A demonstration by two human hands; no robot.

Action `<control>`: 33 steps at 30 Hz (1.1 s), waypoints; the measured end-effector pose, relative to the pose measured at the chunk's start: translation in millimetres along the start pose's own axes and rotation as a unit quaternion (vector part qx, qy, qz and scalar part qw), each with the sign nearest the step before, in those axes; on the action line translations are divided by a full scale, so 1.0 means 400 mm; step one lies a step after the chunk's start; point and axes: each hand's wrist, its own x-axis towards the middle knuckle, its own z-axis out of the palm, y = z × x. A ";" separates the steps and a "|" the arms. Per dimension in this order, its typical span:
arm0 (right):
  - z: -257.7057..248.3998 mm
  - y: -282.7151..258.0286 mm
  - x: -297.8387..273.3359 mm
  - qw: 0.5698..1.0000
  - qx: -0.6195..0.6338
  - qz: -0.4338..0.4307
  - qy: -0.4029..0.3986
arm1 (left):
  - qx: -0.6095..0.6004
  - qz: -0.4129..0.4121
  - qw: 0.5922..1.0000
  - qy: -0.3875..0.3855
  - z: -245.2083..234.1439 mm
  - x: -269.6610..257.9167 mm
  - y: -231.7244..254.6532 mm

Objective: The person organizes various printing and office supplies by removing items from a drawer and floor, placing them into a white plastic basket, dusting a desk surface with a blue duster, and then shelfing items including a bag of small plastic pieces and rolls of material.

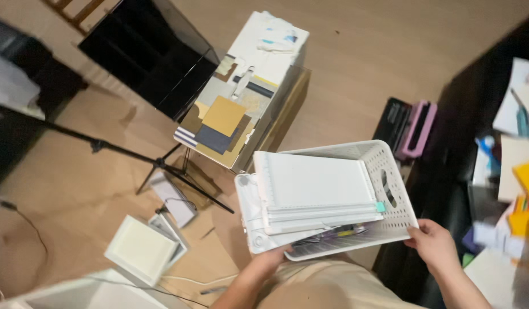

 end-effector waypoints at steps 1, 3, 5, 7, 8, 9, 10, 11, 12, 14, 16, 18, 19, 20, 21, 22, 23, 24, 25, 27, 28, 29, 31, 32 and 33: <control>0.001 -0.073 0.027 0.998 -0.056 -0.013 -0.019 | -0.023 0.050 0.997 -0.062 0.009 0.041 -0.012; 0.030 -0.201 0.099 0.991 -0.121 -0.038 -0.052 | -0.064 0.107 0.986 -0.109 0.034 0.117 -0.014; 0.061 -0.295 0.153 0.975 -0.182 -0.097 -0.089 | -0.046 0.099 0.991 -0.075 0.055 0.155 -0.023; 0.125 -0.372 0.213 0.959 -0.219 -0.132 -0.120 | -0.086 0.182 0.978 -0.056 0.062 0.178 0.000; 0.165 -0.415 0.237 0.947 -0.244 -0.158 -0.138 | -0.106 0.263 0.958 -0.043 0.058 0.185 0.017; 0.206 -0.455 0.257 0.941 -0.248 -0.172 -0.155 | -0.120 0.271 0.955 -0.027 0.059 0.142 0.078; 0.254 -0.490 0.279 0.940 -0.232 -0.170 -0.182 | -0.160 0.191 0.968 -0.004 0.058 0.107 0.140; 0.306 -0.526 0.300 0.939 -0.217 -0.167 -0.209 | -0.202 0.110 0.973 0.015 0.055 0.073 0.202; 0.348 -0.542 0.316 0.933 -0.223 -0.172 -0.223 | -0.214 0.111 0.970 0.026 0.042 0.074 0.228; 0.439 -0.583 0.354 0.925 -0.217 -0.194 -0.244 | -0.186 0.123 0.972 0.070 0.018 0.083 0.292; 0.515 -0.614 0.393 0.920 -0.199 -0.197 -0.275 | -0.251 0.124 0.956 0.087 -0.006 0.124 0.330; 0.593 -0.668 0.415 0.915 -0.180 -0.196 -0.303 | -0.311 0.124 0.937 0.100 -0.035 0.188 0.366; 0.634 -0.702 0.421 0.909 -0.201 -0.209 -0.301 | -0.321 0.143 0.932 0.091 -0.052 0.236 0.384; 0.652 -0.722 0.426 0.903 -0.226 -0.214 -0.295 | -0.329 0.151 0.929 0.080 -0.057 0.279 0.384; 0.669 -0.731 0.435 0.901 -0.235 -0.211 -0.299 | -0.336 0.144 0.927 0.083 -0.045 0.286 0.396; 0.705 -0.752 0.446 0.903 -0.177 -0.219 -0.325 | -0.368 0.150 0.911 0.113 -0.044 0.299 0.428; 0.739 -0.771 0.454 0.902 -0.119 -0.225 -0.349 | -0.400 0.156 0.892 0.142 -0.044 0.310 0.457; 0.763 -0.781 0.483 0.896 -0.128 -0.229 -0.359 | -0.412 0.155 0.886 0.148 -0.050 0.319 0.471; 0.786 -0.788 0.510 0.893 -0.121 -0.234 -0.365 | -0.056 0.227 0.951 0.200 -0.058 0.325 0.481; 0.854 -0.811 0.554 0.878 -0.120 -0.248 -0.391 | 0.293 0.259 0.887 0.244 -0.076 0.374 0.519; 0.878 -0.825 0.577 0.876 -0.112 -0.249 -0.399 | 0.228 0.226 0.911 0.256 -0.073 0.416 0.540; 0.900 -0.840 0.597 0.873 -0.104 -0.250 -0.406 | 0.161 0.194 0.930 0.268 -0.071 0.455 0.559; 0.946 -0.891 0.618 0.867 -0.147 -0.244 -0.410 | -0.122 0.223 0.917 0.307 -0.036 0.517 0.599; 0.960 -0.904 0.634 0.874 -0.181 -0.228 -0.388 | -0.374 0.245 0.840 0.308 -0.014 0.555 0.610; 0.962 -0.911 0.656 0.862 -0.193 -0.236 -0.404 | -0.391 0.244 0.828 0.320 0.011 0.525 0.643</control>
